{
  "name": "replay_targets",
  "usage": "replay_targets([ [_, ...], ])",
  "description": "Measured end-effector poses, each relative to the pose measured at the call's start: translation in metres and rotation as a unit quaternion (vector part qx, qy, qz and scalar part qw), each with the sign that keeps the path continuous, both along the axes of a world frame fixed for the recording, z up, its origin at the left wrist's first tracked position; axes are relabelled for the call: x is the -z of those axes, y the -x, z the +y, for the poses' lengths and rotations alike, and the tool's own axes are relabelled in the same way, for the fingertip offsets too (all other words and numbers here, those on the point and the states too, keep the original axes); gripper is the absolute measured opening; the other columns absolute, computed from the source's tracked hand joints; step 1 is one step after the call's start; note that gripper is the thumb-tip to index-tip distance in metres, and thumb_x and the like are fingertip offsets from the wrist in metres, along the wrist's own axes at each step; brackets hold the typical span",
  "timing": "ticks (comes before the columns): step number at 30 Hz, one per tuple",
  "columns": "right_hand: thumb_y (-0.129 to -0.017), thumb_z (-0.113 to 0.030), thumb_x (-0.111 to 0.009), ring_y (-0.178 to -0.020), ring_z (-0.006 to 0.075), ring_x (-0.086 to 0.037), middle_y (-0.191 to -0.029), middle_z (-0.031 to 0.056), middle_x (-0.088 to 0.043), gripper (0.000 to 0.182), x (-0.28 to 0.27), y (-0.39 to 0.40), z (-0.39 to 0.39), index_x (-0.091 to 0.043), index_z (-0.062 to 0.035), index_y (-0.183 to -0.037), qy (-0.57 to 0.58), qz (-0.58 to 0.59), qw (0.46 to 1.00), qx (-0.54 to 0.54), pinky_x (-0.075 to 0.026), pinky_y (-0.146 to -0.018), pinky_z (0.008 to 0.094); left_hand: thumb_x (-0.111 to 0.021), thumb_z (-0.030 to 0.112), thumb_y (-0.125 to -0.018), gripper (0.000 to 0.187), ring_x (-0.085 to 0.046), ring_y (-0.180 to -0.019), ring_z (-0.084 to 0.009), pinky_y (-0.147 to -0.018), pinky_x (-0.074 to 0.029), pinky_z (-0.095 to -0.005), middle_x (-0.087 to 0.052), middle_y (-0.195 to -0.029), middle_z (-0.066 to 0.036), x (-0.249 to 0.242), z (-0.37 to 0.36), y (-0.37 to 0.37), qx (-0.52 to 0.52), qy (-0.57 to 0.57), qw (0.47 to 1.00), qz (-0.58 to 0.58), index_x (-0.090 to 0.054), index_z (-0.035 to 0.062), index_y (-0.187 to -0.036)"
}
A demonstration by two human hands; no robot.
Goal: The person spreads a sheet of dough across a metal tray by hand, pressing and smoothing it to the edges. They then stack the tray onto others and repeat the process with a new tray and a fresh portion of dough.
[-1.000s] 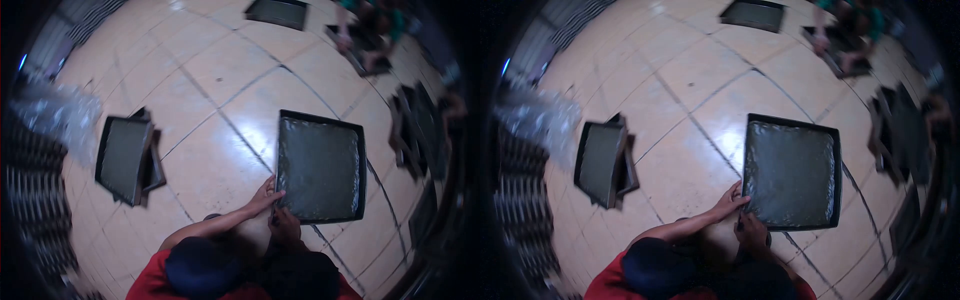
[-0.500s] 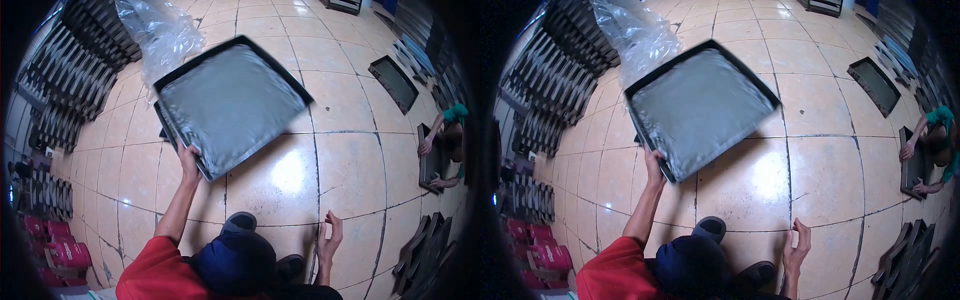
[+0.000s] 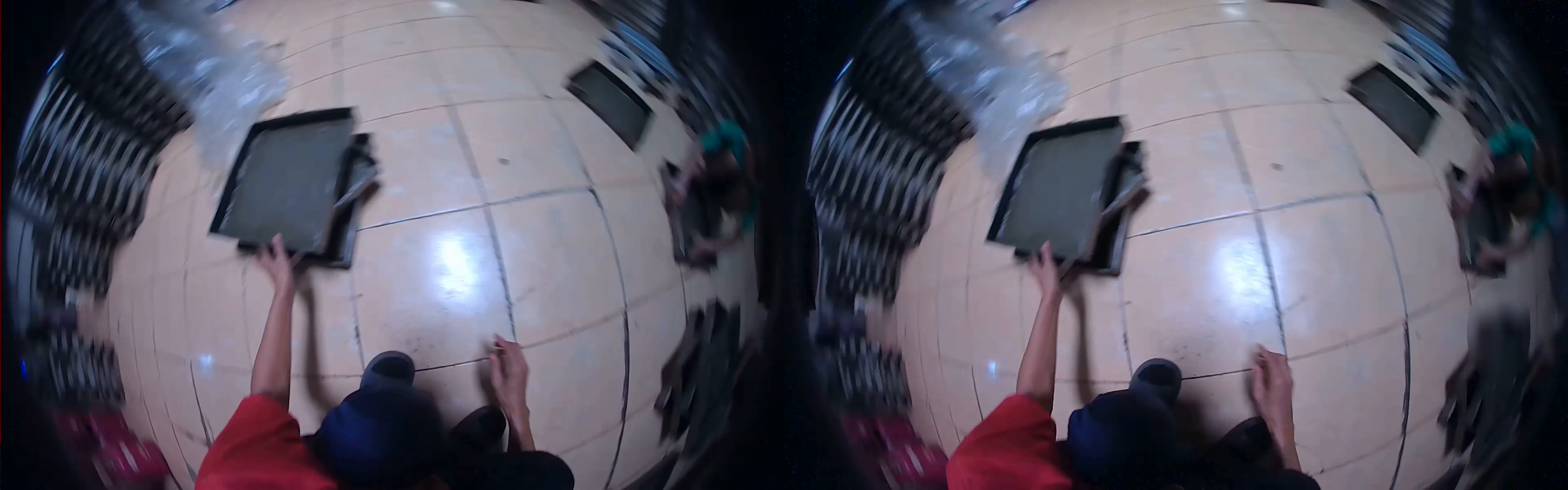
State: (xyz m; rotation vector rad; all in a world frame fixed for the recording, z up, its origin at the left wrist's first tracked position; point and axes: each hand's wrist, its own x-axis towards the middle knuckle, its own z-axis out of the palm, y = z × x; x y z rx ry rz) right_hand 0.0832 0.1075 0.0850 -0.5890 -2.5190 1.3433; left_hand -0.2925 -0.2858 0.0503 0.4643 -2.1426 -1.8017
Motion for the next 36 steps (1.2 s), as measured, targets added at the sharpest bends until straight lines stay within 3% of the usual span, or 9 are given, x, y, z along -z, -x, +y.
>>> replay_targets([
  [7,-0.096,-0.020,-0.065,-0.133,0.0352,-0.055,-0.146,0.0191,-0.056,0.052,0.070,-0.046,-0.005,-0.058,-0.0050,-0.145,-0.191,0.000,0.965,-0.182,-0.034,-0.122,0.0529,-0.050,0.024,-0.111,0.064,-0.023,-0.157,-0.0408,-0.127,-0.022,-0.0503,-0.024,-0.168,-0.027,0.059,0.143,-0.184,0.300,0.333,0.892,0.056,-0.025,-0.0044,-0.162],
  [10,-0.090,-0.017,-0.062,-0.148,0.0392,-0.042,-0.160,0.0241,-0.043,0.070,0.105,-0.087,0.102,-0.044,-0.0016,-0.155,-0.223,-0.222,0.946,-0.082,-0.027,-0.124,0.0606,-0.053,0.003,-0.102,0.061,-0.030,-0.155,-0.0397,-0.126,-0.025,-0.0482,-0.031,-0.165,-0.025,0.037,0.208,-0.260,0.616,0.071,0.784,0.017,-0.032,-0.0059,-0.159],
  [14,-0.091,-0.012,-0.058,-0.158,0.0446,-0.022,-0.170,0.0276,-0.025,0.080,0.034,-0.183,0.295,-0.026,0.0083,-0.161,-0.404,-0.272,0.834,0.258,-0.019,-0.129,0.0570,-0.058,-0.002,-0.097,0.045,-0.047,-0.143,-0.0431,-0.118,-0.040,-0.0464,-0.048,-0.153,-0.027,-0.003,0.259,-0.272,0.791,0.171,0.579,0.100,-0.058,-0.0032,-0.142],
  [16,-0.088,-0.017,-0.071,-0.159,0.0442,-0.021,-0.171,0.0280,-0.019,0.096,0.015,-0.250,0.387,-0.017,0.0054,-0.165,-0.513,-0.357,0.695,0.355,-0.024,-0.127,0.0560,-0.058,0.002,-0.098,0.035,-0.055,-0.136,-0.0427,-0.114,-0.045,-0.0458,-0.056,-0.145,-0.025,-0.014,0.276,-0.266,0.782,0.177,0.591,0.093,-0.065,-0.0023,-0.132],
  [20,-0.079,-0.030,-0.087,-0.157,0.0417,-0.027,-0.172,0.0241,-0.021,0.122,-0.047,-0.328,0.482,-0.008,-0.0071,-0.169,-0.424,-0.346,0.666,0.508,-0.030,-0.124,0.0604,-0.056,0.004,-0.100,0.032,-0.062,-0.128,-0.0363,-0.110,-0.047,-0.0434,-0.065,-0.133,-0.022,-0.017,0.292,-0.236,0.732,0.201,0.648,0.053,-0.066,-0.0030,-0.129],
  [27,-0.087,-0.068,-0.069,-0.147,0.0391,-0.044,-0.159,0.0174,-0.044,0.081,-0.044,-0.318,0.533,-0.056,-0.0189,-0.151,-0.300,-0.292,0.703,0.575,-0.036,-0.119,0.0576,-0.054,0.007,-0.102,0.030,-0.064,-0.124,-0.0303,-0.109,-0.049,-0.0419,-0.068,-0.129,-0.018,-0.002,0.296,-0.212,0.694,0.205,0.688,-0.057,-0.067,-0.0031,-0.128],
  [32,-0.087,-0.050,-0.080,-0.134,0.0377,-0.055,-0.142,0.0166,-0.054,0.047,-0.022,-0.364,0.520,-0.078,-0.0101,-0.112,-0.150,-0.109,0.549,0.815,-0.052,-0.104,0.0442,-0.054,0.006,-0.102,0.028,-0.064,-0.125,-0.0333,-0.110,-0.047,-0.0434,-0.068,-0.129,-0.019,-0.009,0.302,-0.215,0.700,0.227,0.678,-0.014,-0.068,-0.0036,-0.124],
  [34,-0.093,-0.034,-0.076,-0.111,0.0325,-0.068,-0.115,0.0185,-0.072,0.029,0.035,-0.415,0.520,-0.077,-0.0095,-0.108,-0.413,-0.027,0.401,0.817,-0.057,-0.095,0.0453,-0.054,0.005,-0.102,0.028,-0.064,-0.126,-0.0337,-0.110,-0.047,-0.0436,-0.068,-0.129,-0.019,-0.010,0.300,-0.215,0.693,0.228,0.683,-0.006,-0.069,-0.0036,-0.124],
  [36,-0.091,-0.023,-0.074,-0.120,0.0309,-0.062,-0.129,0.0169,-0.062,0.038,0.058,-0.445,0.514,-0.061,-0.0111,-0.125,-0.271,0.117,0.423,0.856,-0.053,-0.101,0.0461,-0.055,0.006,-0.102,0.028,-0.064,-0.126,-0.0333,-0.110,-0.047,-0.0435,-0.068,-0.129,-0.019,-0.015,0.297,-0.214,0.689,0.234,0.686,0.002,-0.069,-0.0035,-0.124],
])
